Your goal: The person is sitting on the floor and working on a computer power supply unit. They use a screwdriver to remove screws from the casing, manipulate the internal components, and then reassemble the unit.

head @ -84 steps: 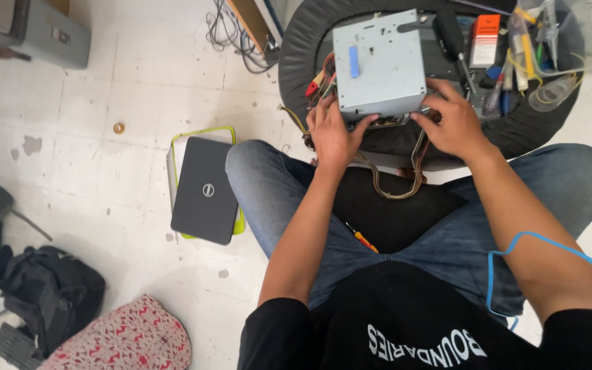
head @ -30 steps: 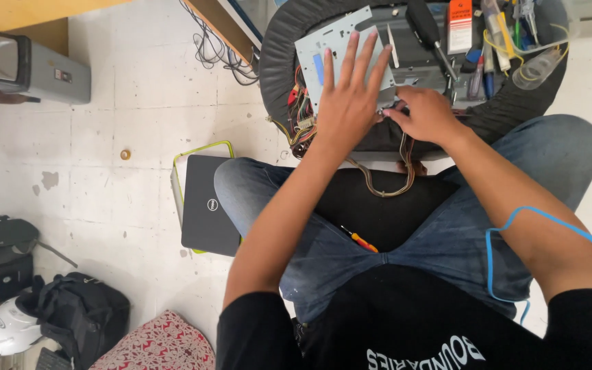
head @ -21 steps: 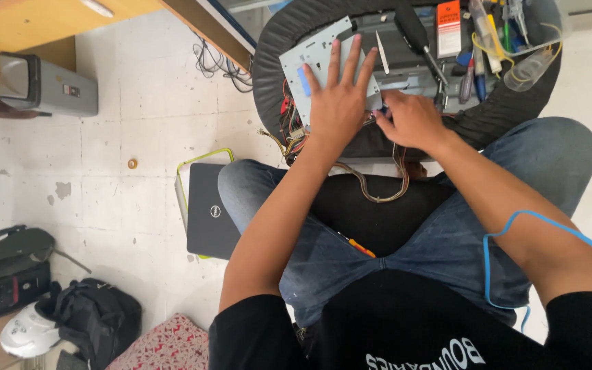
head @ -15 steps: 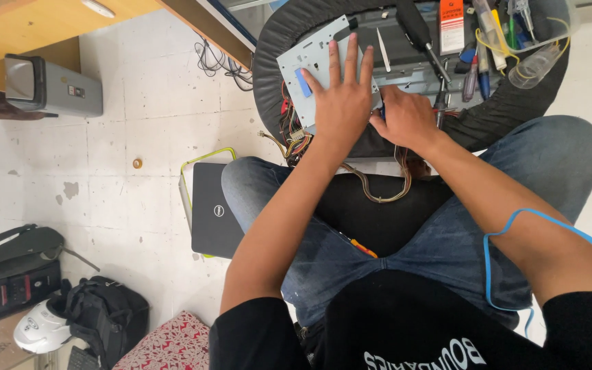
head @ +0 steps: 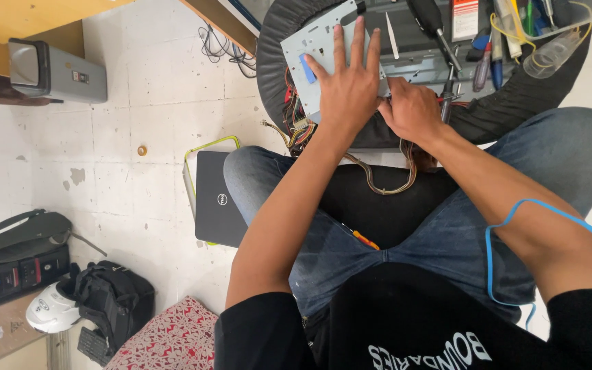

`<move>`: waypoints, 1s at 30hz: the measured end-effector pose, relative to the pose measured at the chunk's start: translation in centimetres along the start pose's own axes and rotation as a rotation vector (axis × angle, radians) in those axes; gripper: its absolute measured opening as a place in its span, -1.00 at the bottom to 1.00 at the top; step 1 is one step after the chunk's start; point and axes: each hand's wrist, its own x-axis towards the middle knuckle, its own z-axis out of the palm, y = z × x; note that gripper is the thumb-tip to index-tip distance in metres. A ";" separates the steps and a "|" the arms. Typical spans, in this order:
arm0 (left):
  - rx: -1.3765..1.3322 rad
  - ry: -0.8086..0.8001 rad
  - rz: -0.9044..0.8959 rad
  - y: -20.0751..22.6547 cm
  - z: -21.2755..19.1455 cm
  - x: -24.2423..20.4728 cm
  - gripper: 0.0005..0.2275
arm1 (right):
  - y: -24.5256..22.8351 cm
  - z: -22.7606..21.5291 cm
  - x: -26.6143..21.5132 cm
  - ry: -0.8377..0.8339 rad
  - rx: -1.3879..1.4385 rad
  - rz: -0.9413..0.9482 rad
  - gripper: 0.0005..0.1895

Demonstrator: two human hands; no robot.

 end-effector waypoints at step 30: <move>0.027 0.183 -0.206 2.8 -2.2 -2.8 -0.57 | -0.7 0.4 -0.6 0.143 0.038 -0.025 -0.84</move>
